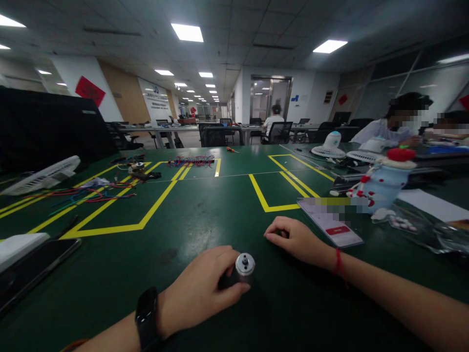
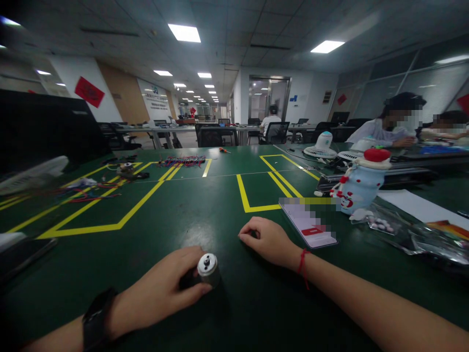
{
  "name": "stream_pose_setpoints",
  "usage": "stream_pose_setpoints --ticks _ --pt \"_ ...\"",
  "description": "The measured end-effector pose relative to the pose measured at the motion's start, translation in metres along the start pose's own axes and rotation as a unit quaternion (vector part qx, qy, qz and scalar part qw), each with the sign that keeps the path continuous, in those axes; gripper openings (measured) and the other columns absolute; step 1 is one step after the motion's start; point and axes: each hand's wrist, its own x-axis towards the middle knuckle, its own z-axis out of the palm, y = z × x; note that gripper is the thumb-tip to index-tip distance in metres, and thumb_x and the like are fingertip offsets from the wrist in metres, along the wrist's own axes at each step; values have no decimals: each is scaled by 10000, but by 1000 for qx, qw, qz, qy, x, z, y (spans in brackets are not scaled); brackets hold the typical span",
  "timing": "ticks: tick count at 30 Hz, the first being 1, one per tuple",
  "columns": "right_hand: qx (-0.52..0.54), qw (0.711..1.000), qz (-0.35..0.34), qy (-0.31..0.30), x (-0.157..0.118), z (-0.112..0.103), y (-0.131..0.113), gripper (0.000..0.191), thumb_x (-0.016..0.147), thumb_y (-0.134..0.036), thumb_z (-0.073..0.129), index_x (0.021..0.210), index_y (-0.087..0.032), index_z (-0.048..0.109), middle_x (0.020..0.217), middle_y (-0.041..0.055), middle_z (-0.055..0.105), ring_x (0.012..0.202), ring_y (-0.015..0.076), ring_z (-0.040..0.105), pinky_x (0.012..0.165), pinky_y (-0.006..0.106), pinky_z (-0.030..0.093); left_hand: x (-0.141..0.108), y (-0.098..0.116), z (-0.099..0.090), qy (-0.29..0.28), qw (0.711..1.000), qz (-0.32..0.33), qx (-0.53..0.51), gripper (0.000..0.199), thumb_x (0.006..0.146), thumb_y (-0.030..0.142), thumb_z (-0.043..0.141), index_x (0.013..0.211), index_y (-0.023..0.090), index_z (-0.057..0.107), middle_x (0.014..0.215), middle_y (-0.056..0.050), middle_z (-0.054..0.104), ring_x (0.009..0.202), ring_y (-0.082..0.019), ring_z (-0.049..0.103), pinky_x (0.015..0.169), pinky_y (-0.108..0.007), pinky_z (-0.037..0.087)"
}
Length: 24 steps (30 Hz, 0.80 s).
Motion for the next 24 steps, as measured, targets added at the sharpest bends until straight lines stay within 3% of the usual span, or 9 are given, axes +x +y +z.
stream_pose_setpoints --ticks 2,6,11,15,20,24 --pt "21 1000 5 -13 -1 1 -9 162 846 -309 638 865 -176 731 830 28 648 718 146 536 633 277 389 0 0 0 0 1000 0 1 172 907 336 584 848 188 518 817 4 550 715 -162 478 627 -268 334" --pt "212 975 40 -45 -6 10 -36 267 856 -376 638 1015 -165 675 840 21 635 665 124 531 597 251 414 1 -2 2 3 1000 6 4 165 903 332 586 853 190 518 813 4 556 708 -163 479 634 -275 346" --pt "193 979 -59 -25 -11 25 -53 142 810 -328 714 852 -192 727 919 20 585 728 117 521 626 240 418 1 -2 4 4 1000 9 10 132 902 314 576 884 190 537 829 -9 567 742 -178 496 666 -289 369" --pt "236 970 -55 2 -11 25 -48 167 848 -346 677 844 -182 706 889 20 585 784 136 551 688 261 449 0 0 3 2 1000 10 9 135 896 318 585 898 189 546 828 -11 573 732 -176 495 661 -288 373" --pt "172 981 -84 -18 -14 21 -55 109 816 -276 714 898 -207 732 963 24 576 808 134 541 686 253 444 0 0 3 1 1000 6 9 130 898 311 582 887 187 546 829 -9 570 737 -176 495 660 -286 371" --pt "195 977 -88 17 -15 15 -55 107 857 -293 676 877 -194 710 922 18 579 791 130 544 672 251 440 0 0 2 2 1000 5 4 139 893 316 594 902 187 543 834 -6 568 735 -173 493 659 -286 365"
